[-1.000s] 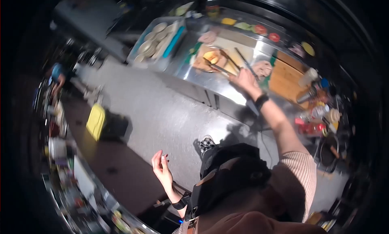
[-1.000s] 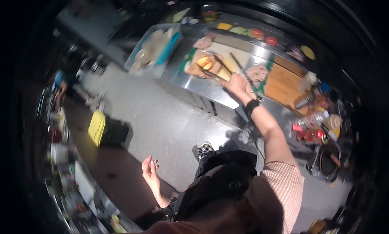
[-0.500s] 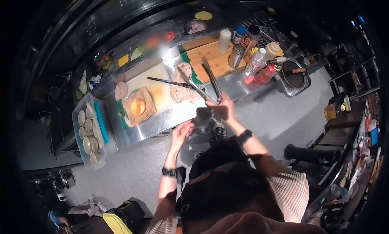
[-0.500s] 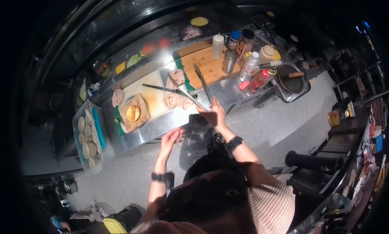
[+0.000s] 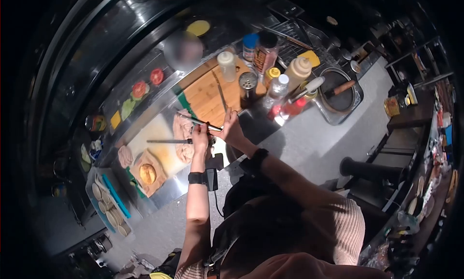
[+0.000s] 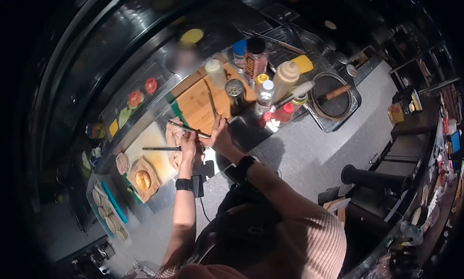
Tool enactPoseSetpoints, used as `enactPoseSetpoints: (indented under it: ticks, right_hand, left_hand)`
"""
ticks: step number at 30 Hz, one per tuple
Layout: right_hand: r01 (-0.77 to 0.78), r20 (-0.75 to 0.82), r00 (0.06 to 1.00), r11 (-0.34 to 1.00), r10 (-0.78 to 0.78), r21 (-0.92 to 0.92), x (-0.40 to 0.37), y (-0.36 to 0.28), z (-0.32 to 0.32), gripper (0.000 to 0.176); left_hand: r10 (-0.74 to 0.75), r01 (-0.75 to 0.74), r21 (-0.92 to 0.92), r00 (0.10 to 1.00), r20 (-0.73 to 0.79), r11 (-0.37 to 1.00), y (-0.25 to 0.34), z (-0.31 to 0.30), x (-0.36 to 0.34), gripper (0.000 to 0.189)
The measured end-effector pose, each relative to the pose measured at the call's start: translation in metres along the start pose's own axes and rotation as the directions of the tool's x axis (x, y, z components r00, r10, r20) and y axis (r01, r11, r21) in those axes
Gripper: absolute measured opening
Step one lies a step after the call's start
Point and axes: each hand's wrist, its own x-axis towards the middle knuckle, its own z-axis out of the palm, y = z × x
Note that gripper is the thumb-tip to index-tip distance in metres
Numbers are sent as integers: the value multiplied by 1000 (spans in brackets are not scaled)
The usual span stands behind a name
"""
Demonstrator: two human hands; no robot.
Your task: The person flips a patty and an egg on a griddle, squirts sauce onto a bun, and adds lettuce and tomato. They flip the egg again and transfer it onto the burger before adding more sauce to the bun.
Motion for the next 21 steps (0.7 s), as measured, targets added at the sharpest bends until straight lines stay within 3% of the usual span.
enactPoseSetpoints:
  ticks: [1,2,4,5,6,7,8,9,10,13,14,15,16,17,18,19,20,21]
  right_hand:
    - [89,-15,996,995,-90,-54,2,-2,-12,98]
    - [59,99,994,978,-39,-202,0,-3,-27,87]
    - [270,89,962,947,-258,-177,-9,23,-45,69]
    - [-144,268,960,964,81,226,-17,37,-64,63]
    - [-423,415,889,701,196,574,-24,46,-88,61]
    - [-618,545,781,252,304,745,-32,56,-112,59]
    - [-511,558,768,-225,314,829,-42,69,-131,60]
    - [-273,572,758,-644,313,715,-49,78,-148,61]
    - [36,583,752,-903,306,428,-52,81,-162,62]
    - [324,706,563,-900,430,290,-14,91,-196,74]
    - [157,558,632,-793,539,588,-14,100,-196,72]
    - [-7,403,724,-578,559,816,-16,112,-190,69]
    - [-142,275,830,-293,486,946,-18,126,-178,67]
    - [-134,231,828,-220,511,966,-24,163,-169,58]
    - [-109,267,804,-310,531,945,-29,177,-159,51]
    - [-76,301,779,-395,550,916,-32,187,-150,44]
    - [5,406,725,-593,557,805,-35,178,-155,39]
    - [114,497,668,-736,554,667,-35,164,-166,33]
  left_hand:
    - [-22,21,-39,1000,-6,999,7,1,-1,25]
    - [-56,56,40,998,1,998,11,-4,1,25]
    - [-103,101,-35,993,-58,994,8,-5,6,24]
    - [-84,84,-30,996,-21,996,7,-10,6,25]
    - [-100,96,-80,994,-44,992,2,-11,8,26]
    - [-126,122,-85,991,-49,989,6,-12,6,27]
    - [-152,147,-88,987,-55,985,9,-15,4,28]
    - [-132,126,-97,989,-63,987,4,-19,6,28]
    - [-169,164,-63,982,-88,984,6,-23,7,29]
    - [-213,220,17,959,-187,975,30,-32,-8,32]
    - [-138,179,186,967,-213,966,40,-32,-17,31]
    - [-65,150,347,968,-244,926,49,-35,-24,29]
    - [2,145,497,959,-283,856,50,-44,-33,28]
    - [275,-25,628,912,-304,778,37,-51,-41,26]
    - [520,-141,767,809,-275,626,24,-60,-51,25]
    - [604,-161,852,770,-207,498,25,-69,-63,21]
    - [671,-181,915,731,-120,361,29,-75,-71,20]
    - [627,-147,938,774,-89,315,32,-81,-77,25]
